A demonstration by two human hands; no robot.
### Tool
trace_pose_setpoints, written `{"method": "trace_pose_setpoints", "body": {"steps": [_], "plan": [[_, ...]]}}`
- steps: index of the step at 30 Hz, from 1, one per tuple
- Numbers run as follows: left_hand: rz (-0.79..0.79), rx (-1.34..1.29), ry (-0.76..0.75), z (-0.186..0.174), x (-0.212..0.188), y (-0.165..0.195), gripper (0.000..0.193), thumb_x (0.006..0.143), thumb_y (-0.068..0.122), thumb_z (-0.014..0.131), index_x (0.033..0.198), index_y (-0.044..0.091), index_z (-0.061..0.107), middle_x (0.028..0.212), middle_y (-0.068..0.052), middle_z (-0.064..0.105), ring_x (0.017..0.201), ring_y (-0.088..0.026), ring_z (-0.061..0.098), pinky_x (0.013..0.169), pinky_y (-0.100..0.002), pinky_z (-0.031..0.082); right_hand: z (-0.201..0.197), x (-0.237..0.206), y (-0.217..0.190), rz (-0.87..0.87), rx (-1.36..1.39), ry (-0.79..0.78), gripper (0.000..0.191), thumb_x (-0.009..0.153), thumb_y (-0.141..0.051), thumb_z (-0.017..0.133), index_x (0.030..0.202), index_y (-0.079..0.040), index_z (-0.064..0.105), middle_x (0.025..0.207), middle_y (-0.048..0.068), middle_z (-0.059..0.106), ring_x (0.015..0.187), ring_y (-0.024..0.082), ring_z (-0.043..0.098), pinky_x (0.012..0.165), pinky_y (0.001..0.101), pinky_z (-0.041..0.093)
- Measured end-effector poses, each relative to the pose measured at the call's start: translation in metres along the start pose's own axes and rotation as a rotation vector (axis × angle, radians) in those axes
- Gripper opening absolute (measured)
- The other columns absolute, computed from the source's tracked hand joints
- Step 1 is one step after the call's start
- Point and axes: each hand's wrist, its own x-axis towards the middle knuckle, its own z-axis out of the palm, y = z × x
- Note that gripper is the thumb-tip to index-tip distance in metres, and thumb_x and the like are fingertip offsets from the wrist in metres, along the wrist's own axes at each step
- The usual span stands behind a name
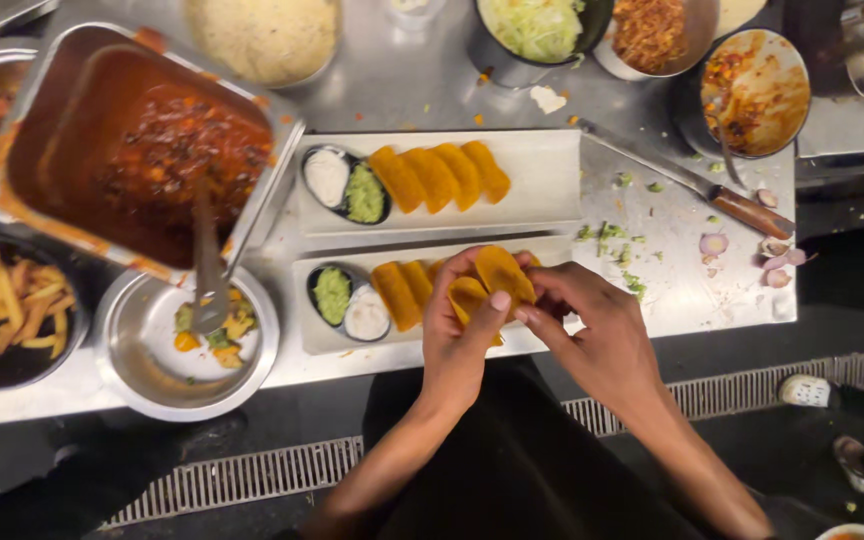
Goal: The person arranges hard taco shells on two serving trays, then uses a ladle to spoon a red meat sauce onto each shell. The person also mixes a white creamy sauce into a bowl of the same red sauce and spoons the mixture onto additional shells.
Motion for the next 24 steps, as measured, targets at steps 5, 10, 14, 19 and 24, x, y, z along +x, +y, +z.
{"method": "trace_pose_setpoints", "body": {"steps": [5, 10, 14, 19, 24], "plan": [[-0.036, 0.119, 0.051, 0.017, 0.022, 0.003, 0.045, 0.099, 0.01, 0.065, 0.139, 0.0, 0.048, 0.138, -0.019, 0.062, 0.127, -0.023, 0.061, 0.104, -0.043, 0.053, -0.023, 0.039, 0.011, 0.026, -0.074, 0.128, 0.017, 0.087, -0.009, 0.078, 0.101, -0.003, 0.07, 0.084, 0.008, 0.07, 0.068, 0.018, 0.07, 0.062, 0.0306, 0.055], [0.064, 0.183, 0.116, 0.013, 0.023, 0.025, 0.046, 0.102, 0.011, 0.062, 0.143, 0.0, 0.045, 0.146, -0.023, 0.058, 0.137, -0.029, 0.059, 0.113, -0.045, 0.05, -0.021, 0.096, 0.065, -0.014, -0.191, 0.183, 0.013, 0.091, -0.003, 0.078, 0.101, 0.0, 0.069, 0.084, 0.012, 0.067, 0.064, 0.023, 0.064, 0.059, 0.0347, 0.051], [0.02, 0.159, 0.161, 0.005, 0.012, 0.032, 0.049, 0.101, 0.012, 0.062, 0.145, 0.001, 0.042, 0.142, -0.026, 0.06, 0.132, -0.034, 0.062, 0.108, -0.046, 0.054, -0.006, 0.117, 0.099, -0.131, -0.153, 0.156, 0.016, 0.093, -0.001, 0.075, 0.108, 0.0, 0.068, 0.097, 0.013, 0.068, 0.073, 0.023, 0.067, 0.064, 0.0332, 0.055], [0.029, 0.119, 0.178, 0.003, 0.009, 0.029, 0.05, 0.101, 0.012, 0.063, 0.144, 0.001, 0.042, 0.138, -0.028, 0.061, 0.125, -0.037, 0.066, 0.103, -0.047, 0.057, -0.039, 0.141, 0.092, -0.52, -0.329, 0.079, 0.021, 0.086, 0.004, 0.076, 0.104, -0.007, 0.071, 0.111, 0.01, 0.069, 0.088, 0.027, 0.067, 0.071, 0.035, 0.055], [0.017, 0.117, 0.169, 0.005, 0.01, 0.028, 0.05, 0.1, 0.014, 0.064, 0.144, 0.001, 0.043, 0.137, -0.027, 0.062, 0.123, -0.036, 0.067, 0.1, -0.046, 0.058, -0.048, 0.18, 0.08, -0.825, -0.503, -0.236, 0.03, 0.074, 0.004, 0.07, 0.103, -0.005, 0.072, 0.122, 0.009, 0.064, 0.107, 0.028, 0.069, 0.079, 0.0339, 0.059]]}}
